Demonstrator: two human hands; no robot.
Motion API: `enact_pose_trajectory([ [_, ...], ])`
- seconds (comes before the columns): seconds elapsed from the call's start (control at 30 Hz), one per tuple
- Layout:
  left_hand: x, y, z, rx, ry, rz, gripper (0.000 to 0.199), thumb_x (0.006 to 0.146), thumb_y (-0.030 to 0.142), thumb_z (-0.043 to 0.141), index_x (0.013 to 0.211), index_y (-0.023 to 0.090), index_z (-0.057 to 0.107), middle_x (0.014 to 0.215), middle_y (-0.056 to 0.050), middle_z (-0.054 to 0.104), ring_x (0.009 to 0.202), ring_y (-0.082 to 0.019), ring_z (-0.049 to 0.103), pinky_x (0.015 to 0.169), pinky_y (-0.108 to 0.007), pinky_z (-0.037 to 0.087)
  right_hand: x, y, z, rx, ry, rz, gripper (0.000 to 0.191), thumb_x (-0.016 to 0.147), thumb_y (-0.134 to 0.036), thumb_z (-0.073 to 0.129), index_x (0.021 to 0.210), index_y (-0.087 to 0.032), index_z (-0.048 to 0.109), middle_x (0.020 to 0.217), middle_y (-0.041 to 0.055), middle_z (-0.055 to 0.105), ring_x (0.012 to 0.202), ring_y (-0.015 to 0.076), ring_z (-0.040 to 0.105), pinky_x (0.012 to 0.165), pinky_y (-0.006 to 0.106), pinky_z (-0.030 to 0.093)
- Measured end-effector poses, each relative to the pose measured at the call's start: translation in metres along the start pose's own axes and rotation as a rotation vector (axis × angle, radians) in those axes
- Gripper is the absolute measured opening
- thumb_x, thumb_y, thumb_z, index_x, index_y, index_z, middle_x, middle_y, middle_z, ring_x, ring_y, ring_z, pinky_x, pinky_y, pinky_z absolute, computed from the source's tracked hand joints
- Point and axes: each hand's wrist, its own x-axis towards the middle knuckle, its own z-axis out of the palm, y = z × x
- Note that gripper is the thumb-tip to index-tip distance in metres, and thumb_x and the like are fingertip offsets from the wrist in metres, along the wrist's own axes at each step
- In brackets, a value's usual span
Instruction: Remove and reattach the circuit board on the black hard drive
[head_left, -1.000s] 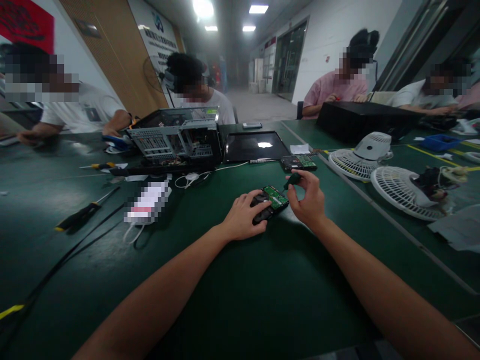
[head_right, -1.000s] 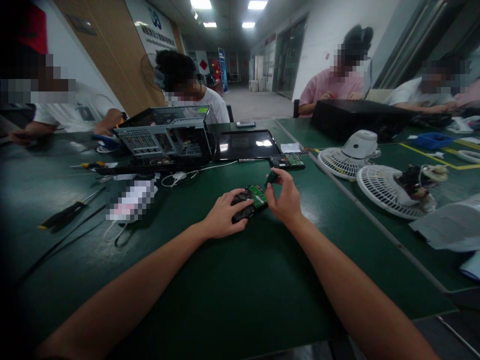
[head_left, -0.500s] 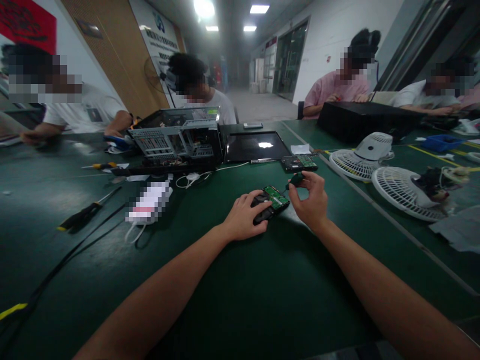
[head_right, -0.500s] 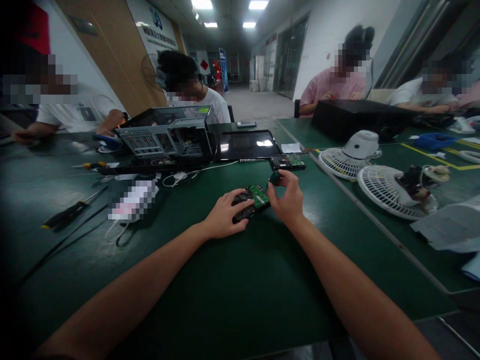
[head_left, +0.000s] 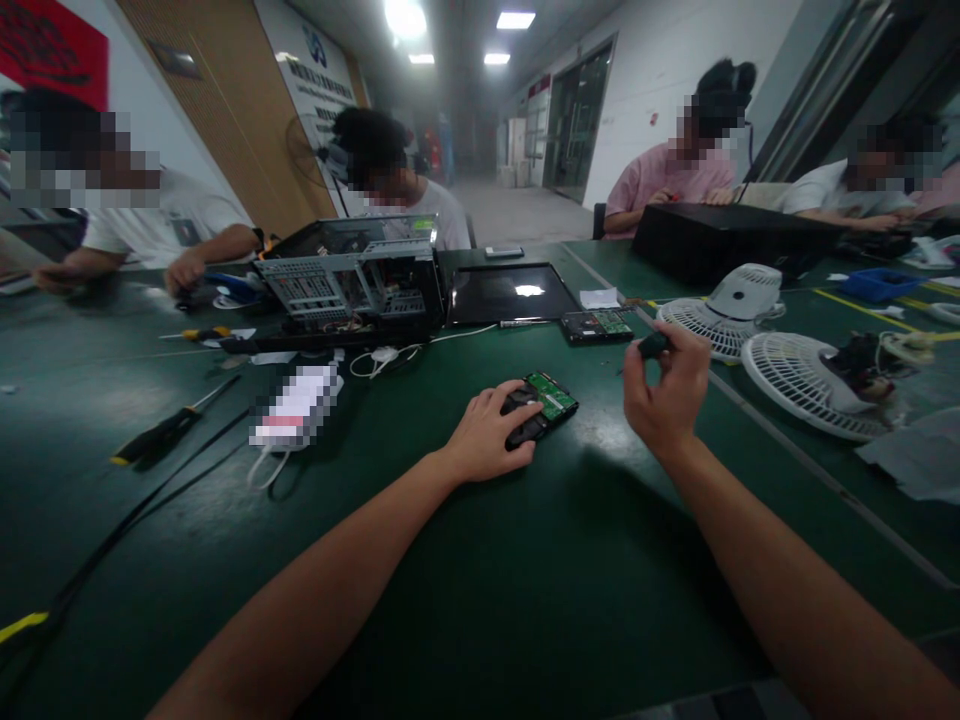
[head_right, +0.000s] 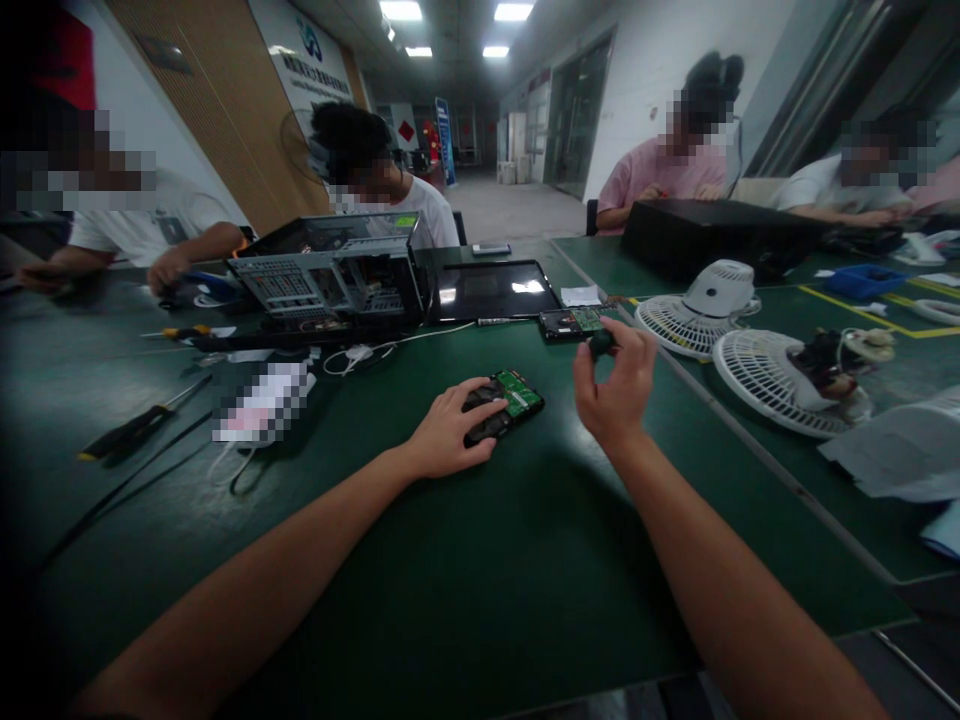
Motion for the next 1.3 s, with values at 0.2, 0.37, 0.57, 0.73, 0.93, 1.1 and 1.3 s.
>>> enact_pose_trajectory([
  [0.2, 0.0, -0.001, 0.001, -0.01, -0.01, -0.008, 0.065, 0.087, 0.047, 0.066, 0.149, 0.038, 0.049, 0.163, -0.004, 0.023, 0.137, -0.039, 0.039, 0.114, -0.062, 0.037, 0.003, 0.066, -0.01, -0.406, -0.262, 0.243, 0.024, 0.09, -0.025, 0.054, 0.11, -0.016, 0.063, 0.11, 0.0169, 0.061, 0.106, 0.0328, 0.057, 0.093, 0.05, 0.048],
  [0.37, 0.001, -0.001, 0.001, -0.004, -0.009, -0.005, 0.065, 0.087, 0.046, 0.066, 0.149, 0.038, 0.048, 0.163, -0.004, 0.024, 0.136, -0.039, 0.04, 0.114, -0.061, 0.038, -0.013, 0.084, 0.007, -0.62, -0.658, 0.296, 0.033, 0.098, -0.038, 0.049, 0.116, -0.019, 0.069, 0.11, 0.0153, 0.067, 0.092, 0.0295, 0.065, 0.08, 0.041, 0.049],
  [0.57, 0.001, 0.0, 0.001, 0.009, -0.013, -0.008, 0.063, 0.088, 0.048, 0.064, 0.148, 0.037, 0.049, 0.162, -0.005, 0.023, 0.137, -0.039, 0.04, 0.114, -0.061, 0.037, -0.014, 0.085, 0.02, -0.673, -0.784, 0.242, 0.042, 0.101, -0.041, 0.043, 0.132, -0.026, 0.068, 0.124, 0.0156, 0.064, 0.094, 0.0316, 0.069, 0.074, 0.042, 0.05],
  [0.73, 0.001, 0.001, -0.001, 0.008, -0.022, -0.008, 0.064, 0.089, 0.048, 0.064, 0.149, 0.037, 0.048, 0.163, -0.005, 0.023, 0.136, -0.039, 0.04, 0.114, -0.061, 0.038, -0.011, 0.088, 0.022, -0.677, -0.8, 0.23, 0.039, 0.102, -0.042, 0.043, 0.119, -0.026, 0.074, 0.121, 0.0144, 0.065, 0.092, 0.0305, 0.069, 0.072, 0.04, 0.05],
  [0.93, 0.001, 0.001, -0.002, -0.004, -0.023, -0.014, 0.065, 0.088, 0.047, 0.065, 0.15, 0.038, 0.048, 0.163, -0.004, 0.023, 0.137, -0.039, 0.039, 0.114, -0.061, 0.037, -0.009, 0.077, 0.019, -0.664, -0.84, 0.208, 0.03, 0.1, -0.037, 0.05, 0.108, -0.021, 0.074, 0.116, 0.0151, 0.067, 0.09, 0.0287, 0.069, 0.072, 0.038, 0.049],
  [1.1, 0.001, 0.0, -0.001, -0.006, -0.02, -0.009, 0.064, 0.089, 0.049, 0.064, 0.15, 0.038, 0.047, 0.163, -0.004, 0.023, 0.137, -0.039, 0.039, 0.114, -0.062, 0.037, -0.008, 0.045, 0.017, -0.467, -0.84, 0.095, 0.021, 0.099, -0.033, 0.055, 0.104, -0.021, 0.071, 0.114, 0.0123, 0.067, 0.089, 0.0256, 0.068, 0.074, 0.037, 0.05],
  [1.3, 0.001, -0.001, 0.002, 0.009, 0.008, -0.001, 0.065, 0.086, 0.046, 0.067, 0.149, 0.038, 0.049, 0.162, -0.005, 0.025, 0.137, -0.039, 0.04, 0.113, -0.061, 0.038, -0.016, 0.007, 0.022, -0.118, -0.891, -0.033, 0.013, 0.099, -0.029, 0.056, 0.099, -0.023, 0.068, 0.104, 0.0066, 0.068, 0.092, 0.0213, 0.066, 0.083, 0.033, 0.05],
])
